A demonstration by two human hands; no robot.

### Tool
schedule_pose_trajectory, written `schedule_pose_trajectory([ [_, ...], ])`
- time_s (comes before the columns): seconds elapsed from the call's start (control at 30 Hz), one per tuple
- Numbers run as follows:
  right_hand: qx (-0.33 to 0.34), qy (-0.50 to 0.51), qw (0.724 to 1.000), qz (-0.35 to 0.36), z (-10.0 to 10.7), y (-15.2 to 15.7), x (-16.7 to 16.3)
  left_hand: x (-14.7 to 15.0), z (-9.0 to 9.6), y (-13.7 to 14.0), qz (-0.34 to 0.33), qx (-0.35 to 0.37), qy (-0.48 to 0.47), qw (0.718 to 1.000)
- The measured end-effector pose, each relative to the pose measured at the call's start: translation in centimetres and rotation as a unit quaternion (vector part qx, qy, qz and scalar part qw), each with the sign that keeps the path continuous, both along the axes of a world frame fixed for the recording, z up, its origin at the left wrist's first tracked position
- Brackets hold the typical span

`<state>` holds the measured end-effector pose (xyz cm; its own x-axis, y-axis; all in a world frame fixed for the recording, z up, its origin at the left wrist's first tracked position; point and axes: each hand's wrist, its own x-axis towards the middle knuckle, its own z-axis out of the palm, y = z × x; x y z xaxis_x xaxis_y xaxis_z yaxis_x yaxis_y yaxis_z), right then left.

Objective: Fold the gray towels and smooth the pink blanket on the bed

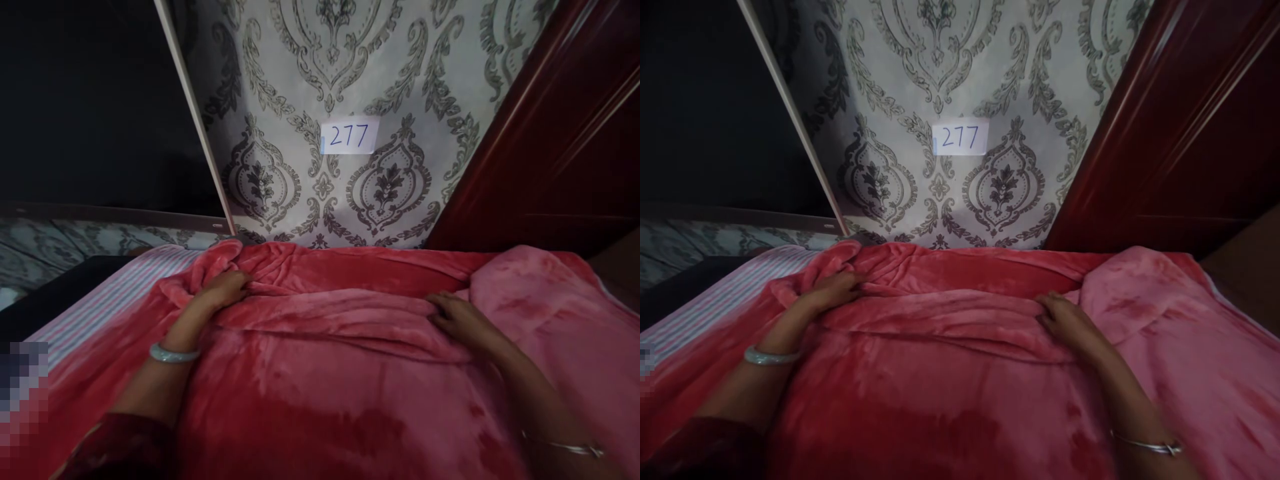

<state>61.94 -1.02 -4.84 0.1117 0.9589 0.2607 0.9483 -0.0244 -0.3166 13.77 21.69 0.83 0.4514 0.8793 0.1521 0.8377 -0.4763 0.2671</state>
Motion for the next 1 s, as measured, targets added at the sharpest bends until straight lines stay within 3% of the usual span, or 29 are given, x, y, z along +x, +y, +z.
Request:
schedule_pose_trajectory([
  [0.1,0.183,-0.003,0.98,-0.084,1.1,0.0,-0.6,0.2,0.9,0.1,0.041,0.056,-0.071,0.995],
  [0.17,0.293,-0.003,0.95,-0.108,1.4,0.4,-1.2,0.6,1.2,0.0,0.12,0.159,-0.143,0.969],
  [0.2,0.312,-0.003,0.945,-0.099,1.3,0.6,-1.4,0.8,1.1,0.0,0.139,0.197,-0.164,0.956],
  [0.27,0.283,-0.004,0.957,-0.061,0.7,0.9,-1.5,1.1,0.5,0.0,0.129,0.229,-0.172,0.949],
  [0.33,0.22,-0.004,0.975,-0.04,-0.2,1.1,-1.3,1.3,-0.3,0.0,0.103,0.213,-0.145,0.961],
  [0.53,0.12,-0.023,0.989,-0.087,-1.6,0.7,-0.7,0.8,-0.8,0.0,0.102,0.148,-0.045,0.983],
  [0.67,0.082,-0.054,0.986,-0.133,-0.9,1.6,-1.0,0.4,0.2,-0.3,0.106,0.152,0.01,0.983],
  [0.77,0.012,-0.077,0.985,-0.153,-0.2,3.5,-0.8,0.2,0.6,-0.3,0.112,0.151,0.056,0.981],
  [0.9,-0.082,-0.103,0.989,-0.071,1.0,6.6,-0.3,-0.2,0.8,-0.3,0.111,0.15,0.086,0.979],
  [1.0,-0.159,-0.093,0.982,-0.043,2.1,8.4,-0.4,-0.8,0.9,-0.3,0.148,0.134,0.1,0.975],
])
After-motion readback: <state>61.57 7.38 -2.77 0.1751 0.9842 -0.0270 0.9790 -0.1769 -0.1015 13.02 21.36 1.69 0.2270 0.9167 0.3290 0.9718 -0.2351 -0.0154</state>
